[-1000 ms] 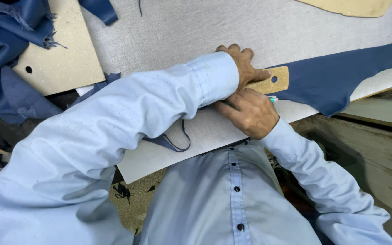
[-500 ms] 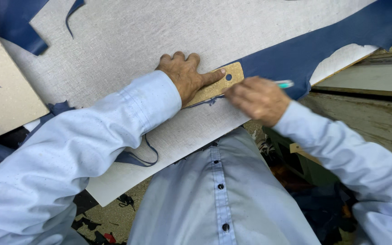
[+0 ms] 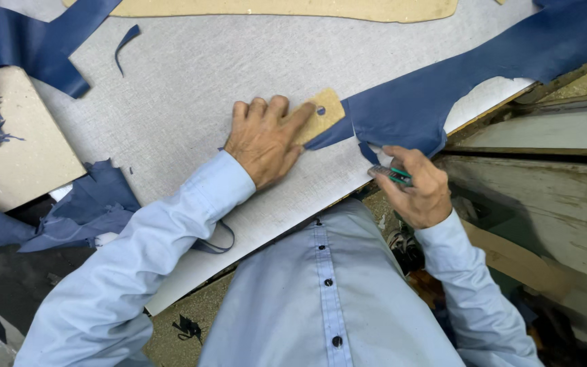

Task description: The person uses a utility knife to cut blue fabric along the edges of cardboard templates. They repeatedly position templates, cut around them, and remove the cut pieces, working on a flat table with multiple templates and fabric scraps.

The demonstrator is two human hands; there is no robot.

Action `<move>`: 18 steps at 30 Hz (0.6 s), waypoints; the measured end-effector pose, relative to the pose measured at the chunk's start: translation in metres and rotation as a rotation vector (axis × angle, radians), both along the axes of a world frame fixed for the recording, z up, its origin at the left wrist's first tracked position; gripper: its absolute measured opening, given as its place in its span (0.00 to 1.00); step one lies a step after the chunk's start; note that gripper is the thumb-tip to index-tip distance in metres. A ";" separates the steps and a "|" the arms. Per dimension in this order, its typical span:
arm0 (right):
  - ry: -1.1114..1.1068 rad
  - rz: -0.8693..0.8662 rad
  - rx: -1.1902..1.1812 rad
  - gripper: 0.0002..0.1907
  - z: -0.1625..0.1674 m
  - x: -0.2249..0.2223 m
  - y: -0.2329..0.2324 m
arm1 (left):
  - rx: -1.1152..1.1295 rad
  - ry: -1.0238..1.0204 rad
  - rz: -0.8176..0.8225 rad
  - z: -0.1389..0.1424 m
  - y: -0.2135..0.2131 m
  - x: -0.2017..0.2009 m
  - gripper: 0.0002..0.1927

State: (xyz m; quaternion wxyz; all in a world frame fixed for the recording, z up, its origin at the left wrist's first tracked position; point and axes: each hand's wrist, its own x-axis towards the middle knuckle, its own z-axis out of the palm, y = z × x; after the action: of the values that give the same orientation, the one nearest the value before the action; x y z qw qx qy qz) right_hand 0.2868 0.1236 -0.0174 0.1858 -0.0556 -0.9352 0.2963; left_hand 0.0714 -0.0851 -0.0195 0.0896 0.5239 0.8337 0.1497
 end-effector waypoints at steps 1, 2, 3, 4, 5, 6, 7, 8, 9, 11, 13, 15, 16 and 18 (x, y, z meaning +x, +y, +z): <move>-0.033 -0.036 -0.034 0.23 0.001 0.002 -0.006 | 0.004 0.076 0.077 0.003 -0.005 -0.010 0.32; -0.065 -0.070 -0.071 0.22 0.002 0.002 -0.012 | 0.006 0.153 0.154 0.007 -0.009 -0.019 0.30; -0.097 -0.105 -0.108 0.22 0.002 0.002 -0.017 | 0.008 0.231 0.231 0.010 -0.010 -0.022 0.28; -0.095 -0.112 -0.110 0.22 0.001 0.001 -0.022 | -0.002 0.227 0.252 0.011 -0.011 -0.023 0.27; -0.090 -0.121 -0.110 0.22 0.000 0.001 -0.025 | -0.009 0.224 0.273 0.010 -0.010 -0.021 0.27; -0.084 -0.132 -0.108 0.22 -0.002 -0.001 -0.027 | -0.014 0.222 0.291 0.008 -0.009 -0.018 0.28; -0.121 -0.152 -0.139 0.23 -0.005 -0.002 -0.029 | -0.130 0.137 0.241 0.001 -0.002 -0.008 0.31; -0.160 -0.168 -0.170 0.24 -0.009 -0.004 -0.030 | -0.247 0.048 0.195 -0.008 0.006 0.006 0.35; -0.196 -0.175 -0.199 0.26 -0.012 -0.006 -0.030 | -0.146 0.077 0.231 -0.016 0.009 0.013 0.34; -0.138 -0.203 -0.144 0.29 -0.017 -0.010 -0.031 | -0.131 -0.043 0.276 -0.035 0.016 0.021 0.31; -0.128 -0.246 -0.128 0.30 -0.020 -0.015 -0.034 | -0.084 -0.169 0.240 -0.046 0.019 0.020 0.23; -0.143 -0.264 -0.125 0.29 -0.020 -0.020 -0.037 | 0.199 -0.082 0.137 -0.045 0.015 0.013 0.17; -0.135 -0.262 -0.121 0.29 -0.019 -0.021 -0.039 | 0.345 -0.025 0.058 -0.040 0.008 0.008 0.16; -0.151 -0.252 -0.098 0.29 -0.019 -0.022 -0.042 | 0.282 -0.499 0.151 -0.022 -0.008 0.005 0.12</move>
State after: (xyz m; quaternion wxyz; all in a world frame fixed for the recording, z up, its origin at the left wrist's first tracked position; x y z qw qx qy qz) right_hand 0.2651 0.0815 -0.0365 0.1476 -0.2035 -0.9165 0.3112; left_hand 0.0760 -0.0926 -0.0415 0.2067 0.4149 0.7934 0.3946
